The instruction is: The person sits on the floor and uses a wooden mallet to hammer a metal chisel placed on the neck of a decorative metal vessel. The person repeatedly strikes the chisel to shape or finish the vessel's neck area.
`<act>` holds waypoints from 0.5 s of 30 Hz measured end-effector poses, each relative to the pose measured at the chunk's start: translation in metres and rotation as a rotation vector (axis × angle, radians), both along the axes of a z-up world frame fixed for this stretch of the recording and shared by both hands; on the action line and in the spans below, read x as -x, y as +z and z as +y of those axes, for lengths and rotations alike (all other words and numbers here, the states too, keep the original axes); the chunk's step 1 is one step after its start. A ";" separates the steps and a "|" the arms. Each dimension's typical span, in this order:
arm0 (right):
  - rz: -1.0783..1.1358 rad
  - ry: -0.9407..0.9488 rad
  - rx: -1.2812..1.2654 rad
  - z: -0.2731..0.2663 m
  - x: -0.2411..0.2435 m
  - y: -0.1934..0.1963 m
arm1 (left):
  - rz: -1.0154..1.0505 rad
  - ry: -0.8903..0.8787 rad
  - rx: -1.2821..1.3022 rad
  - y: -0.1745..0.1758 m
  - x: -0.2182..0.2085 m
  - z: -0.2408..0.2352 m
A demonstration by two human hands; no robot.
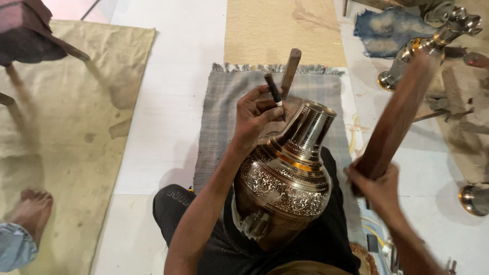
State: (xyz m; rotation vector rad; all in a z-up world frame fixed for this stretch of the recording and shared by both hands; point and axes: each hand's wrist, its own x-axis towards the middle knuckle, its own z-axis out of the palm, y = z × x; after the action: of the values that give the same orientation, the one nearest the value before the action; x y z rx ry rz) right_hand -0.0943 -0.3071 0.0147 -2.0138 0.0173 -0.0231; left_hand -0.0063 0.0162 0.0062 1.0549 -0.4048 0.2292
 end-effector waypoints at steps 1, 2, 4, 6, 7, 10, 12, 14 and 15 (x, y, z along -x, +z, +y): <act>0.094 -0.099 -0.058 -0.001 0.015 -0.030 | 0.006 -0.049 0.075 0.006 0.001 0.001; 0.189 -0.198 -0.115 -0.005 0.030 -0.053 | 0.025 -0.053 0.062 0.012 0.003 0.003; 0.309 -0.341 -0.177 -0.012 0.068 -0.086 | 0.078 -0.087 0.036 0.023 0.004 0.000; 0.405 -0.328 -0.262 -0.024 0.095 -0.104 | 0.078 -0.122 -0.041 0.030 0.010 -0.010; 0.454 -0.321 -0.307 -0.027 0.106 -0.110 | 0.080 -0.141 -0.080 0.033 0.014 -0.015; 0.580 -0.374 -0.237 -0.038 0.127 -0.116 | -0.053 -0.064 -0.453 0.041 0.032 -0.034; 0.525 -0.299 -0.252 -0.042 0.130 -0.114 | -0.157 0.033 -0.640 0.048 0.040 -0.045; 0.366 -0.222 -0.131 -0.041 0.128 -0.108 | -0.237 0.119 -0.786 0.053 0.048 -0.052; 0.233 -0.181 -0.003 -0.039 0.125 -0.103 | -0.265 0.158 -0.838 0.056 0.052 -0.052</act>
State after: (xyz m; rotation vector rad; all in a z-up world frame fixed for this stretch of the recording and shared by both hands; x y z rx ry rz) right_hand -0.2196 -0.3463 -0.0884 -1.9961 0.3473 0.0962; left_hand -0.0583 -0.0357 0.0621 1.8939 -0.6847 0.3554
